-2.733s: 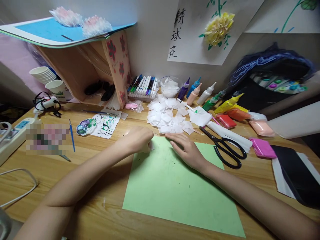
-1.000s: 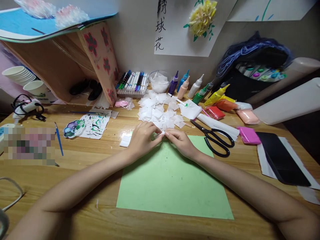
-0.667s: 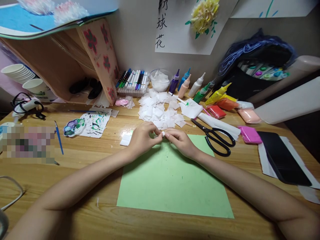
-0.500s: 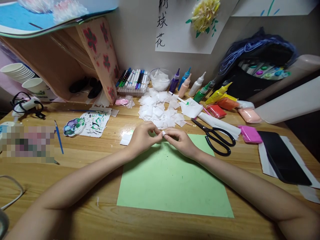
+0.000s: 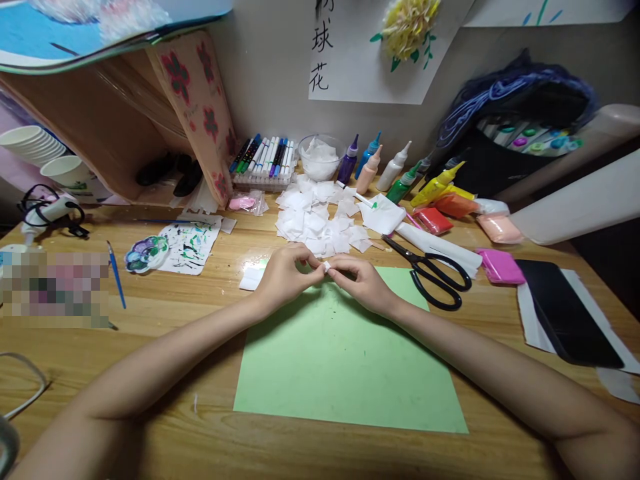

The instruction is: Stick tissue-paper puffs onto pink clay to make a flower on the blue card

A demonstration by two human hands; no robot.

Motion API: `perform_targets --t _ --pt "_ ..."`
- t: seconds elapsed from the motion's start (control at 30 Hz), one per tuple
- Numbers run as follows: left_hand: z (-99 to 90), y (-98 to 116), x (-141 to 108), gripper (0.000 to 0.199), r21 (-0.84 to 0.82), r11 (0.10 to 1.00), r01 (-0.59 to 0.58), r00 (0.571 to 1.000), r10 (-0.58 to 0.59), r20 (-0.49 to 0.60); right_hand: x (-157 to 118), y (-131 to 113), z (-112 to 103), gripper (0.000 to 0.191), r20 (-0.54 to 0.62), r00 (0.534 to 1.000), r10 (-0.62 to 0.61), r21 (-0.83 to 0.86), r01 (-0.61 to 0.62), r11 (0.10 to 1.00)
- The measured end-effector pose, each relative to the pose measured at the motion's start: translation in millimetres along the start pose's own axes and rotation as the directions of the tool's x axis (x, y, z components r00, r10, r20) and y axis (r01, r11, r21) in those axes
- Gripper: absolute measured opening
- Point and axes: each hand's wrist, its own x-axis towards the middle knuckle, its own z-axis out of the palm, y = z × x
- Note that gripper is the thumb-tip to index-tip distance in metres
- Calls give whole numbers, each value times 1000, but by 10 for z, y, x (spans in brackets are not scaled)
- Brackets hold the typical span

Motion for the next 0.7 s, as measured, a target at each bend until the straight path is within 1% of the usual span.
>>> perform_targets --t 0.33,0.47,0.53,0.7 --pt "14 -19 -9 13 19 1000 -17 1000 16 4 -3 12 -3 23 8 1000 14 -1 -14 1000" --pt "17 -15 -12 14 37 999 -22 1000 22 6 -1 9 2 22 -7 1000 20 -15 -20 1000" --pt "15 -7 -17 13 59 998 -39 999 38 6 -2 6 2 21 -22 999 27 -19 -27 999" --pt "7 20 -33 8 153 980 -126 992 125 15 -6 12 -5 20 -64 997 34 -23 -36 999"
